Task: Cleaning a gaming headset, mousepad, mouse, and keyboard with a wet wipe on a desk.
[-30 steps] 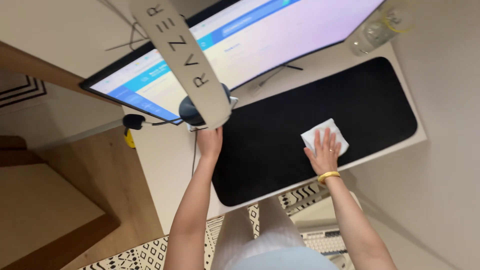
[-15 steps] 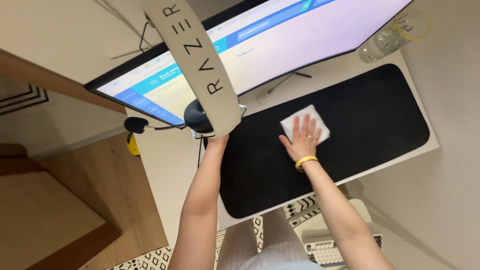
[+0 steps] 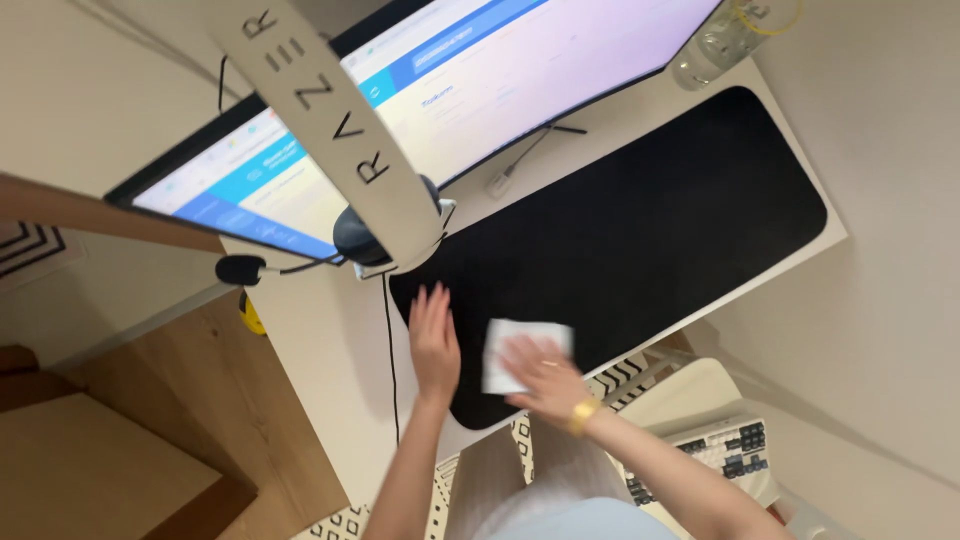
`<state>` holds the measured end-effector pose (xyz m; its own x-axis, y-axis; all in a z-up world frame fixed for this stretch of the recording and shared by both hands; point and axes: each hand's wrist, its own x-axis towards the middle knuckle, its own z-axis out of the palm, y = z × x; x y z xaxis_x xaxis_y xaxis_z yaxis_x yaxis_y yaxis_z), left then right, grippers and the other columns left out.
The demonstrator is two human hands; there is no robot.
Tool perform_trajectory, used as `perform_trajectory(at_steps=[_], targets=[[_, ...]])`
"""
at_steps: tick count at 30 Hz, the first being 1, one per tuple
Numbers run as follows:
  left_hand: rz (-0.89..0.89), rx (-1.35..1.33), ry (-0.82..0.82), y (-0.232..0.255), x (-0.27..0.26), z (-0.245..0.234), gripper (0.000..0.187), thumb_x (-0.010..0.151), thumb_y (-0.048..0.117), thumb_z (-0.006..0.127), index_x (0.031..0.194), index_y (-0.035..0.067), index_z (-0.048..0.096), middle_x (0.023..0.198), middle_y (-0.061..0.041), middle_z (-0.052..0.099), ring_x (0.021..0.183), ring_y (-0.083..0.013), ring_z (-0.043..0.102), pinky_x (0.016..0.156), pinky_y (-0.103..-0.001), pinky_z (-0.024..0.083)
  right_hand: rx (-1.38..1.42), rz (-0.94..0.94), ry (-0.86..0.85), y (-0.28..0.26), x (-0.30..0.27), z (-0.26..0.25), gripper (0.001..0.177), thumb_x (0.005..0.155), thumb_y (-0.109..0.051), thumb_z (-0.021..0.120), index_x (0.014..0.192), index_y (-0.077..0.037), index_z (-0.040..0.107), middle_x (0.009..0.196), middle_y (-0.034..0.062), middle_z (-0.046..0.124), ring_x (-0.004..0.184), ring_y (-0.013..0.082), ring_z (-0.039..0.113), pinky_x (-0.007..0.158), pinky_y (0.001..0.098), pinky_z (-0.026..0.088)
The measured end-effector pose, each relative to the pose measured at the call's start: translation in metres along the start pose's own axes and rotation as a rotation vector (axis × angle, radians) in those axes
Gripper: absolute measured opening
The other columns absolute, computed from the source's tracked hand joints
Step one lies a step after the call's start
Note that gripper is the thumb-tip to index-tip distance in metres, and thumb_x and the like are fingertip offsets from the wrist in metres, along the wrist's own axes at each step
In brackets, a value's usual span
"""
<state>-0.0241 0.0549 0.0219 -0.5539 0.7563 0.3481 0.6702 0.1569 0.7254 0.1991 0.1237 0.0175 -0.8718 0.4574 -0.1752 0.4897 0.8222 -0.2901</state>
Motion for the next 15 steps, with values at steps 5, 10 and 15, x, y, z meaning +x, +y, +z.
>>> perform_trajectory(at_steps=[5, 10, 15], targets=[[0.029, 0.155, -0.141, -0.016, -0.089, -0.014, 0.042, 0.105, 0.015, 0.048, 0.143, -0.003, 0.05, 0.154, -0.019, 0.047, 0.145, -0.0386, 0.042, 0.123, -0.047, 0.03, -0.185, 0.566, 0.141, 0.119, 0.001, -0.028, 0.087, 0.09, -0.04, 0.066, 0.16, -0.008, 0.026, 0.168, 0.0198, 0.016, 0.155, 0.0412, 0.015, 0.123, 0.0573, 0.014], [-0.055, 0.164, -0.235, -0.022, -0.099, -0.024, 0.054, 0.107, 0.018, 0.043, 0.156, -0.003, 0.032, 0.162, -0.023, 0.035, 0.15, -0.0404, 0.035, 0.123, -0.045, 0.029, -0.05, 0.519, 0.207, 0.085, 0.096, -0.073, 0.094, 0.091, -0.061, 0.062, 0.154, 0.004, 0.034, 0.166, 0.0253, 0.024, 0.154, 0.042, 0.022, 0.125, 0.0556, 0.019], [-0.15, 0.181, -0.27, -0.021, -0.104, -0.026, 0.054, 0.107, 0.019, 0.043, 0.157, 0.001, 0.034, 0.16, -0.019, 0.04, 0.147, -0.0364, 0.038, 0.12, -0.041, 0.033, -0.007, -0.068, 0.14, -0.037, 0.018, 0.021, 0.093, 0.092, -0.063, 0.062, 0.161, -0.01, 0.029, 0.169, 0.0139, 0.025, 0.155, 0.0343, 0.024, 0.125, 0.0518, 0.016]])
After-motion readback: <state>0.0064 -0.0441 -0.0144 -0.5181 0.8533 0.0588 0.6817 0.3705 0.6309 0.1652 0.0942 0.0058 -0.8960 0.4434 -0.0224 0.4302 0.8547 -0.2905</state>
